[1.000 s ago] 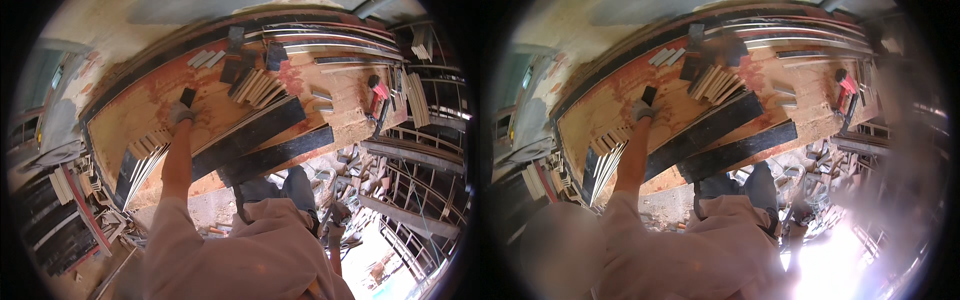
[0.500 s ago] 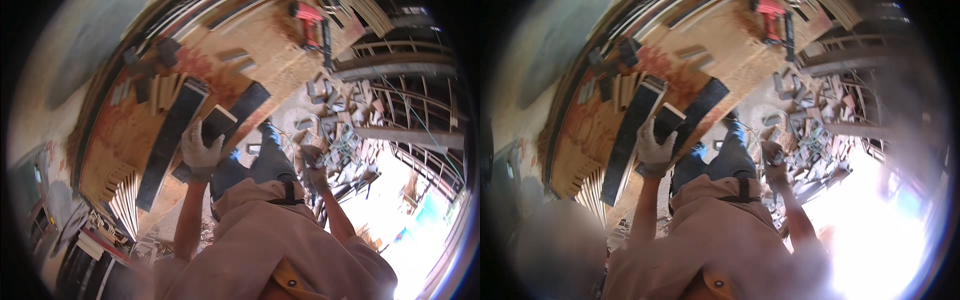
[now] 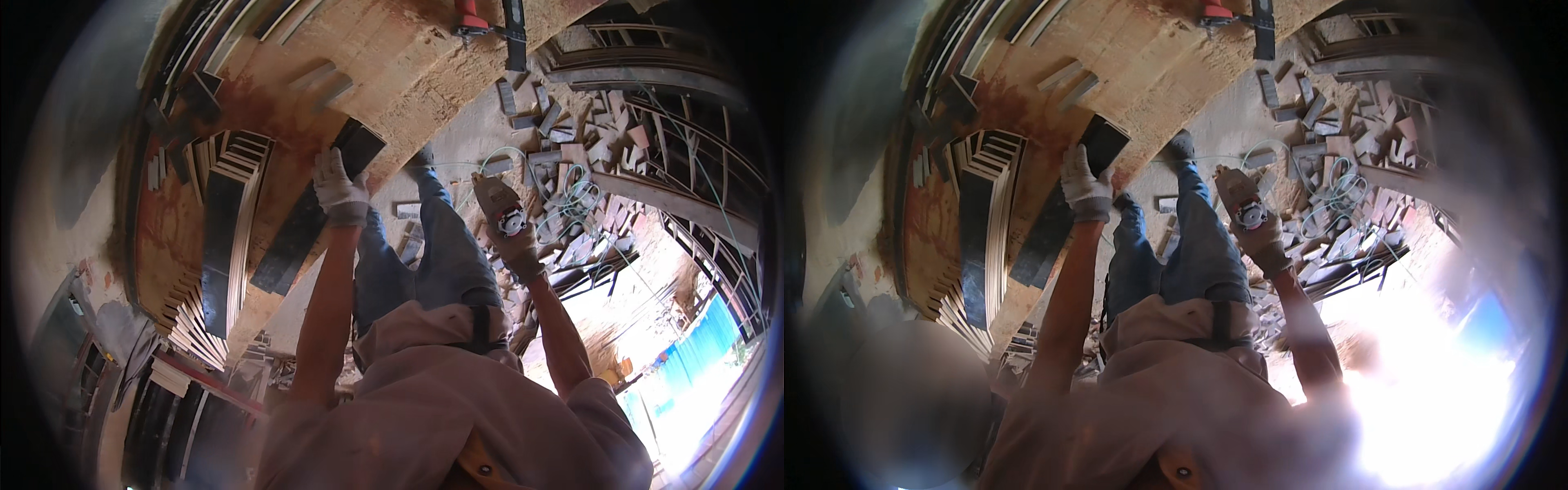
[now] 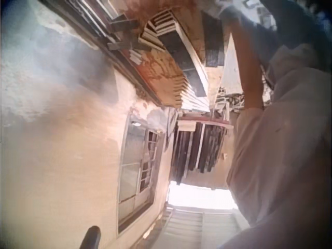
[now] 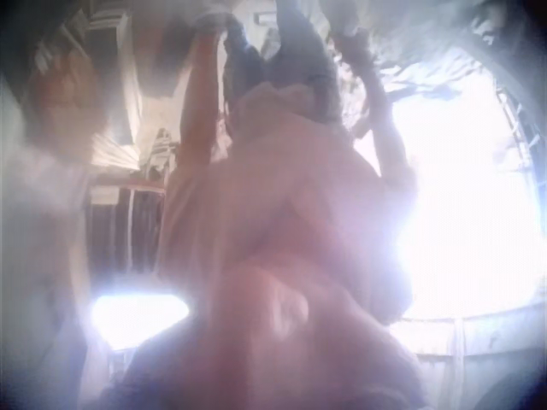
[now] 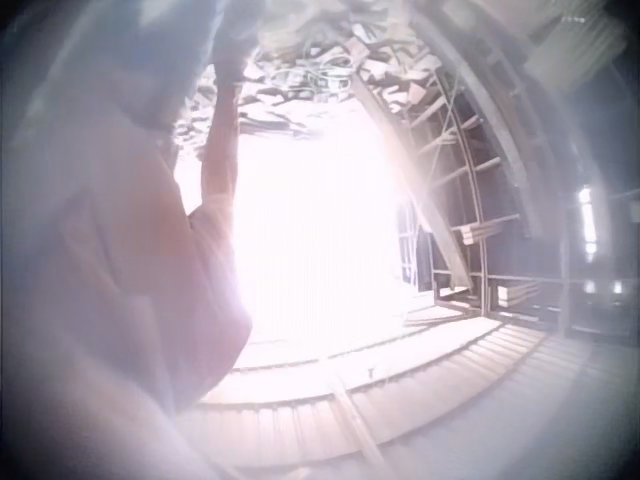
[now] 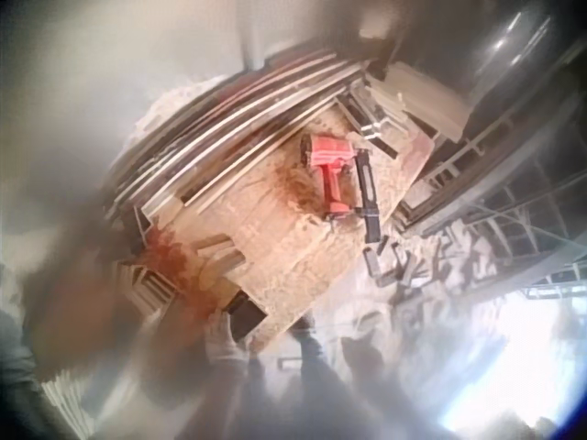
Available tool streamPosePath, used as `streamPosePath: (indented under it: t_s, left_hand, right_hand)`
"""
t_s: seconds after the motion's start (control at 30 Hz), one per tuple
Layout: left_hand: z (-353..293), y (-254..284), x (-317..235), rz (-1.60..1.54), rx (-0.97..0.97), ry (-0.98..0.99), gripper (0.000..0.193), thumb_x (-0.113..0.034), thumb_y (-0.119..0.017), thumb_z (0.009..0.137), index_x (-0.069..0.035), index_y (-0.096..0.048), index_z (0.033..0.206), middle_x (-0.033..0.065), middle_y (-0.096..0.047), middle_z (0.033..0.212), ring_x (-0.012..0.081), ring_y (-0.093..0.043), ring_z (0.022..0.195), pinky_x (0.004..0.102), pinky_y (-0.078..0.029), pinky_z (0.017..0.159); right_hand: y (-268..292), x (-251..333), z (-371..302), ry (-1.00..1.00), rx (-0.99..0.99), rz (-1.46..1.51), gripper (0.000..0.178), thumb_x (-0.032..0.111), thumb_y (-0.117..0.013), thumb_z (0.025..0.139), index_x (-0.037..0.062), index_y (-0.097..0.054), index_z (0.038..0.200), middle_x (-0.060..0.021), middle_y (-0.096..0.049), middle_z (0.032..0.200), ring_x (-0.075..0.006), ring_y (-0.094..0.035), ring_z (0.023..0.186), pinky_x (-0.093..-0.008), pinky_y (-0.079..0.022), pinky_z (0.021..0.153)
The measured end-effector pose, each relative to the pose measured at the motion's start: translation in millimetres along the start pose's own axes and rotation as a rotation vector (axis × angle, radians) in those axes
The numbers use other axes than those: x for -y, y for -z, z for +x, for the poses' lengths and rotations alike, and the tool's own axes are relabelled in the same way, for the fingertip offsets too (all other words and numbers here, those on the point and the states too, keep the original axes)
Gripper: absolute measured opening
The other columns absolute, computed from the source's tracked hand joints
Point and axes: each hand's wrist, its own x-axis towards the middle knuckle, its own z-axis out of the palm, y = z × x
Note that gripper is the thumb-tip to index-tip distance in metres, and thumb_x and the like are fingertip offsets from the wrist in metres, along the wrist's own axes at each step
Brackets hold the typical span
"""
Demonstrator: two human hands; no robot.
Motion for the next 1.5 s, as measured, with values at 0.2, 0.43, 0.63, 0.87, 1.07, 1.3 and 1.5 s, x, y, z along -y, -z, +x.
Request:
streamPosePath:
  t_s: [0.2,0.43,0.63,0.87,1.07,1.3,1.5]
  left_hand:
    - [6,-5,1,0.003,0.040,0.017,0.084,-0.022,-0.088,0.065,-0.004,-0.051,0.138,0.0200,-0.054,0.142,0.0421,-0.051,0.130,0.0496,-0.042,0.110]
    - [8,-8,1,-0.011,0.046,0.063,0.083,-0.020,-0.089,0.064,-0.004,-0.053,0.137,0.0202,-0.057,0.138,0.0389,-0.053,0.130,0.0468,-0.043,0.110]
    - [9,-5,-2,-0.051,0.066,0.142,0.079,-0.017,-0.088,0.062,-0.002,-0.057,0.133,0.0211,-0.057,0.139,0.0375,-0.052,0.132,0.0447,-0.042,0.111]
    - [8,-7,-4,0.002,0.065,0.168,0.078,-0.019,-0.087,0.064,-0.001,-0.057,0.134,0.0212,-0.055,0.141,0.0378,-0.050,0.134,0.0439,-0.039,0.114]
    - [9,-9,-6,0.051,0.091,0.203,0.078,-0.021,-0.084,0.067,-0.002,-0.054,0.137,0.0209,-0.053,0.143,0.0377,-0.047,0.137,0.0452,-0.035,0.117]
    - [12,-10,-7,0.059,0.150,0.244,0.080,-0.023,-0.081,0.070,-0.002,-0.050,0.141,0.0200,-0.050,0.147,0.0375,-0.043,0.141,0.0469,-0.029,0.120]
    - [12,-9,-10,0.096,0.228,0.272,0.084,-0.026,-0.079,0.074,-0.001,-0.043,0.146,0.0198,-0.044,0.152,0.0372,-0.037,0.145,0.0474,-0.024,0.122]
  right_hand:
    - [7,-6,25,-0.218,0.056,0.117,0.042,0.025,-0.086,0.071,0.0018,-0.070,0.102,-0.0177,-0.073,0.089,-0.0317,-0.074,0.086,-0.0407,-0.058,0.070]
    - [1,16,42,-0.149,-0.013,0.070,0.044,0.030,-0.086,0.072,0.0049,-0.070,0.104,-0.0175,-0.073,0.090,-0.0340,-0.074,0.086,-0.0419,-0.059,0.072]
    - [9,75,70,-0.133,0.208,0.044,0.051,0.035,-0.085,0.072,0.0041,-0.067,0.108,-0.0174,-0.073,0.091,-0.0333,-0.073,0.085,-0.0424,-0.059,0.071]
    - [-25,76,93,-0.047,0.365,0.136,0.045,0.030,-0.085,0.073,0.0061,-0.070,0.108,-0.0148,-0.075,0.092,-0.0292,-0.074,0.087,-0.0398,-0.059,0.073]
    - [-44,105,120,0.012,0.422,0.106,0.054,0.028,-0.085,0.072,0.0048,-0.066,0.117,-0.0177,-0.075,0.094,-0.0314,-0.074,0.091,-0.0405,-0.061,0.076]
    - [-60,115,138,0.034,0.449,0.061,0.058,0.025,-0.083,0.073,0.0044,-0.064,0.123,-0.0198,-0.074,0.096,-0.0333,-0.073,0.094,-0.0423,-0.060,0.080]
    - [-65,132,146,0.078,0.425,0.111,0.054,0.023,-0.083,0.071,0.0054,-0.064,0.119,-0.0206,-0.074,0.094,-0.0359,-0.072,0.093,-0.0452,-0.060,0.078]
